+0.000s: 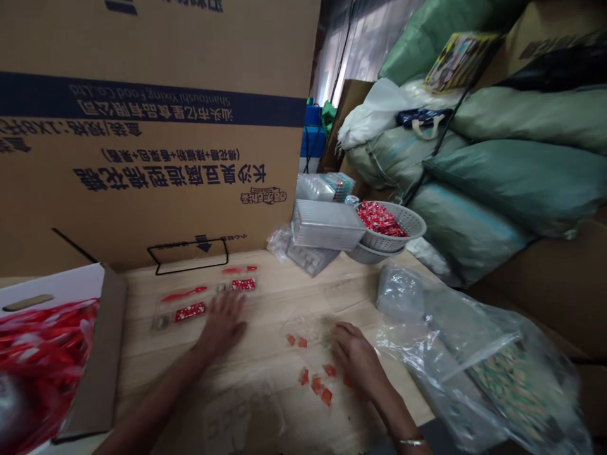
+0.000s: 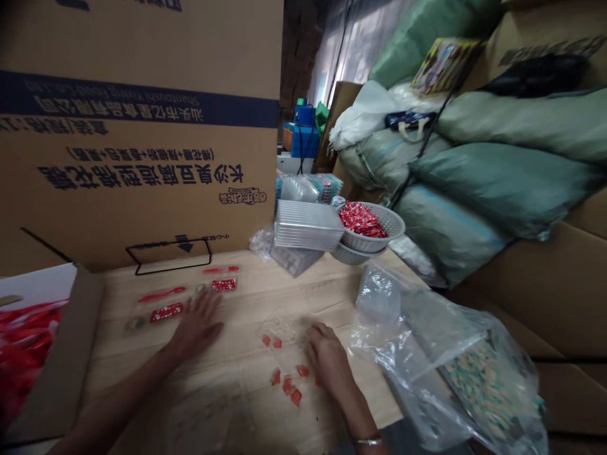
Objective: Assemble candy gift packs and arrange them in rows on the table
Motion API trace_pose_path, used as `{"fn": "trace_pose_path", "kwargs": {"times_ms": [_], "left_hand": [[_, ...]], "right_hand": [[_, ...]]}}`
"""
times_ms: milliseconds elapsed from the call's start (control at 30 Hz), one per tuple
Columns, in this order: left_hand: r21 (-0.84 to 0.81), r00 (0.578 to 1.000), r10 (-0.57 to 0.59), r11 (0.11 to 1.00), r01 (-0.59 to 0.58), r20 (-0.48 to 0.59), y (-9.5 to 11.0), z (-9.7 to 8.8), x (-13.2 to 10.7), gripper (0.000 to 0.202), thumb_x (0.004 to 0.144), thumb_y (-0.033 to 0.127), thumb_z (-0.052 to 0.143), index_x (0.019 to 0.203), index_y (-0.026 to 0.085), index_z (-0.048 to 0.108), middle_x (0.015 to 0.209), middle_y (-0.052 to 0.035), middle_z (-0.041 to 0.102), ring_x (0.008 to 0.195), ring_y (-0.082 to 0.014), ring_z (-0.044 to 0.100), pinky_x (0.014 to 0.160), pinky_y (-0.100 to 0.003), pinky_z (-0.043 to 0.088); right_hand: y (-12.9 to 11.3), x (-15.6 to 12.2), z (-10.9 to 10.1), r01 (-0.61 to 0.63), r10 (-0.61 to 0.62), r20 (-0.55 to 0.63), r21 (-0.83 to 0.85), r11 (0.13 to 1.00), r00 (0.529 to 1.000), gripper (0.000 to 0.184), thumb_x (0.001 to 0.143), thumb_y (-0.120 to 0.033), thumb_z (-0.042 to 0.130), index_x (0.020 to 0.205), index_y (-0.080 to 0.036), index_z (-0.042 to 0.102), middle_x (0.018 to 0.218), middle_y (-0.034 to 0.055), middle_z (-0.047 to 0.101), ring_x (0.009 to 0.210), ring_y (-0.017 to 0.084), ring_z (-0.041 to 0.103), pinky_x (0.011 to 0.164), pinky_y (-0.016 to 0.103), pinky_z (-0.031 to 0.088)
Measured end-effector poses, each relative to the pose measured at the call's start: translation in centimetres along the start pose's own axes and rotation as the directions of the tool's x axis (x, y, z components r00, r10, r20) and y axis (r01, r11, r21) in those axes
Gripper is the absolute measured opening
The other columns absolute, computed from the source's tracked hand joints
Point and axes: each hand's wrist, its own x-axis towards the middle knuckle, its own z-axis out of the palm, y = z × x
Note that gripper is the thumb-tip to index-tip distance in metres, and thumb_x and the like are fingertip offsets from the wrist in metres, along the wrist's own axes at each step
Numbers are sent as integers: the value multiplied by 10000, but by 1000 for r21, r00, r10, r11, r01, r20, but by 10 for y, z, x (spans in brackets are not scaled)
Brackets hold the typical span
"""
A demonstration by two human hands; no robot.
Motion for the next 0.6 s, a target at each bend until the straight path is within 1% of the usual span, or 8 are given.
{"fn": "trace_pose_path", "kwargs": {"times_ms": [67, 133, 233, 367, 433, 467, 533, 600], "left_hand": [[-99, 965, 259, 962, -255, 27, 29, 3, -1, 541, 858, 252, 489, 1394, 210, 430, 1496, -134, 369, 1390, -321, 306, 1082, -552, 300], [-176, 903, 430, 890, -421, 15, 60, 10, 0, 501, 875, 174, 452, 1373, 231, 447, 1490, -95, 391, 1383, -268, 330, 1098, -479, 317], [-200, 877, 481, 857, -474, -19, 92, 19, 6, 365, 900, 120, 421, 1233, 188, 557, 1359, -94, 544, 1257, -224, 487, 1034, -384, 411], [-126, 853, 508, 845, -520, -117, 93, 16, 15, 232, 911, 132, 445, 1065, 162, 615, 1160, -101, 653, 1056, -221, 599, 893, -359, 496], [-121, 847, 493, 845, -520, -196, 83, 8, 15, 242, 904, 114, 442, 1067, 165, 614, 1107, -106, 667, 1007, -217, 613, 876, -359, 500], [-154, 862, 448, 859, -489, -237, 77, 3, 15, 260, 906, 111, 428, 1081, 168, 612, 1066, -106, 676, 978, -210, 619, 869, -355, 502], [-298, 921, 265, 889, -349, -286, 62, -7, 12, 299, 918, 134, 389, 1125, 172, 602, 1014, -105, 683, 941, -196, 625, 859, -343, 504], [-497, 976, 30, 857, -135, -214, 45, -13, 10, 315, 919, 181, 379, 1141, 178, 603, 957, -80, 692, 870, -174, 633, 804, -309, 513]], "right_hand": [[-3, 4, 4, -29, 29, 8, 20, 999, 1000, 260, 831, -169, 433, 996, -173, 634, 1122, 123, 615, 1078, 239, 561, 954, 388, 467], [-6, 6, 8, -61, 58, 43, 53, 997, 997, 253, 847, -186, 428, 1004, -174, 626, 1100, 120, 620, 1054, 238, 572, 930, 384, 478], [-9, 4, 14, -60, 50, 92, 110, 992, 995, 214, 858, -200, 431, 950, -187, 624, 1031, 103, 630, 1009, 232, 582, 893, 374, 492], [-8, 2, 19, -19, 17, 10, 211, 977, 1000, 203, 879, -246, 444, 980, -206, 616, 1074, 91, 621, 1034, 214, 583, 905, 353, 492], [-6, 3, 19, 13, 11, -94, 248, 969, 995, 228, 894, -296, 445, 1021, -206, 611, 1136, 99, 605, 1080, 214, 573, 930, 355, 483], [-4, 4, 18, 27, 13, -150, 258, 966, 989, 245, 901, -319, 442, 1037, -203, 610, 1155, 104, 598, 1099, 216, 566, 942, 360, 477], [3, 9, 18, 36, 27, -232, 264, 964, 972, 268, 915, -355, 427, 1034, -202, 613, 1145, 106, 600, 1096, 216, 570, 943, 362, 474], [15, 15, 19, 35, 27, -253, 241, 970, 967, 283, 917, -380, 420, 1010, -203, 619, 1126, 106, 606, 1076, 218, 578, 932, 365, 476]]}}
